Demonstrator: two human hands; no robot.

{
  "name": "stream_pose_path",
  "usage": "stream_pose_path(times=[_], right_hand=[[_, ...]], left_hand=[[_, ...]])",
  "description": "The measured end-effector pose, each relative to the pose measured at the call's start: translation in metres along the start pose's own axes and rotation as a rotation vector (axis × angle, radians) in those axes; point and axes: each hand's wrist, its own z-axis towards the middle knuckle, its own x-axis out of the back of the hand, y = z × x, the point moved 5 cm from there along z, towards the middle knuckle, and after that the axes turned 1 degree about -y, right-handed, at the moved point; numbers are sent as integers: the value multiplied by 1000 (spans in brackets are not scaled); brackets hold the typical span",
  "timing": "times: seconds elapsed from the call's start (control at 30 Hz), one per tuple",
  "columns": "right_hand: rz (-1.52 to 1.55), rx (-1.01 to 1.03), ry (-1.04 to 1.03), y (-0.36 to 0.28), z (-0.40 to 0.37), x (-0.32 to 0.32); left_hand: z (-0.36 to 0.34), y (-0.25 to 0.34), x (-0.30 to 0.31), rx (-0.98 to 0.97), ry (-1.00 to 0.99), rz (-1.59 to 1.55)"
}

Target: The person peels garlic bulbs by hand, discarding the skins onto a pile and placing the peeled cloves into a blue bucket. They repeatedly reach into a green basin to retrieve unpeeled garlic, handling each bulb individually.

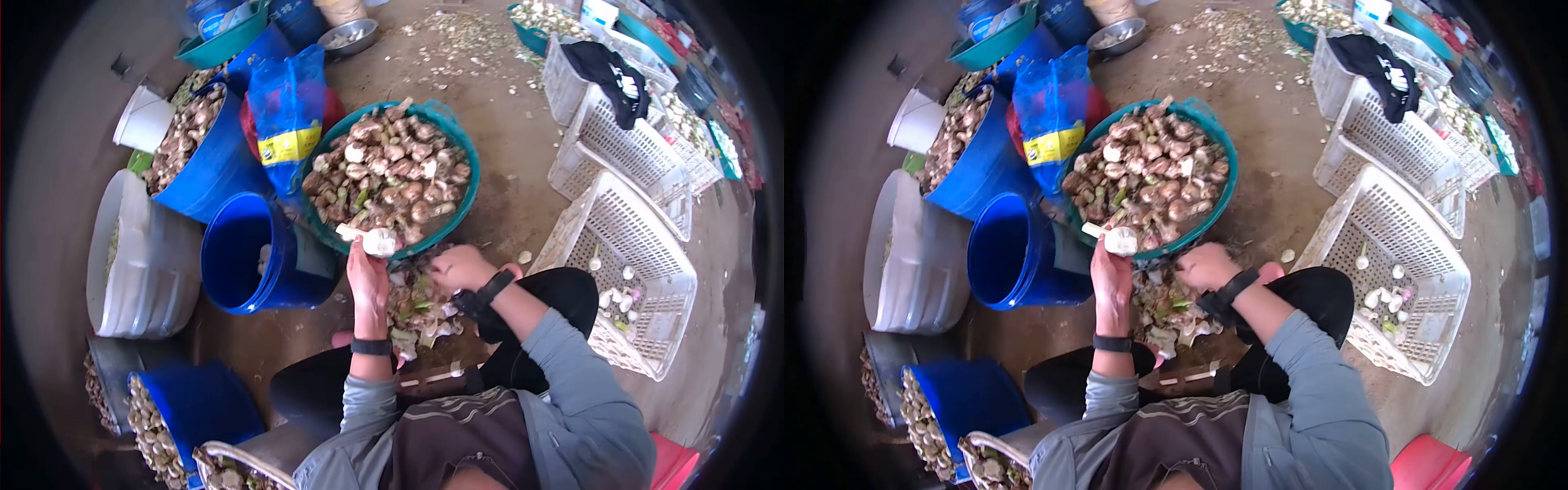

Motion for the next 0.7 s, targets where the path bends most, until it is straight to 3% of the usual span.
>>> stream_pose_path(times=[0.03, 0.07, 0.1, 0.13, 0.17, 0.2, 0.23, 0.27, 0.3, 0.37, 0.43, 0.5, 0.53, 0.57, 0.6, 0.63, 0.67, 0.7], right_hand=[[209, -3, 79, -4, 5, -6], [295, 22, 89, -15, 0, 1], [378, 57, 100, -25, -2, 8], [394, 130, 71, -20, 17, -16], [413, 199, 39, -13, 36, -44], [338, 89, 121, -5, 40, -43], [265, -24, 208, 5, 45, -41], [242, 36, 364, 26, 57, -31], [233, -64, 375, 54, 77, -27], [148, -79, 767, 94, 89, -19], [-37, -291, 336, 116, 130, -32], [-301, -332, 126, 120, 148, -66], [-345, -283, 347, 136, 164, -104], [-250, -415, 226, 142, 167, -114], [42, -459, 81, 142, 161, -107], [87, -413, -65, 141, 161, -91], [7, -255, 90, 132, 154, -61], [-75, -93, 238, 117, 141, -31]], left_hand=[[-4, 2, -22, -13, -10, 73], [-12, 16, -66, -168, -204, 705], [-18, 3, -100, -383, -285, 892], [-30, -10, -144, -298, -410, 1058], [-55, -29, -183, -94, -548, 565], [-66, -47, -207, -178, -737, 450], [-68, -47, -210, -234, -799, 549], [-61, -47, -198, -288, -822, 608], [-50, -47, -177, -346, -847, 670], [-18, -53, -109, 19, -670, 587], [2, -39, -55, -39, -404, 671], [14, -36, -13, -76, -331, 705], [19, -35, 2, -16, -314, 706], [23, -34, 16, 48, -302, 707], [33, -39, 37, 57, -331, 751], [44, -45, 51, 71, -361, 795], [44, -26, 38, 85, -319, 961], [50, -19, 37, -56, -326, 1110]])
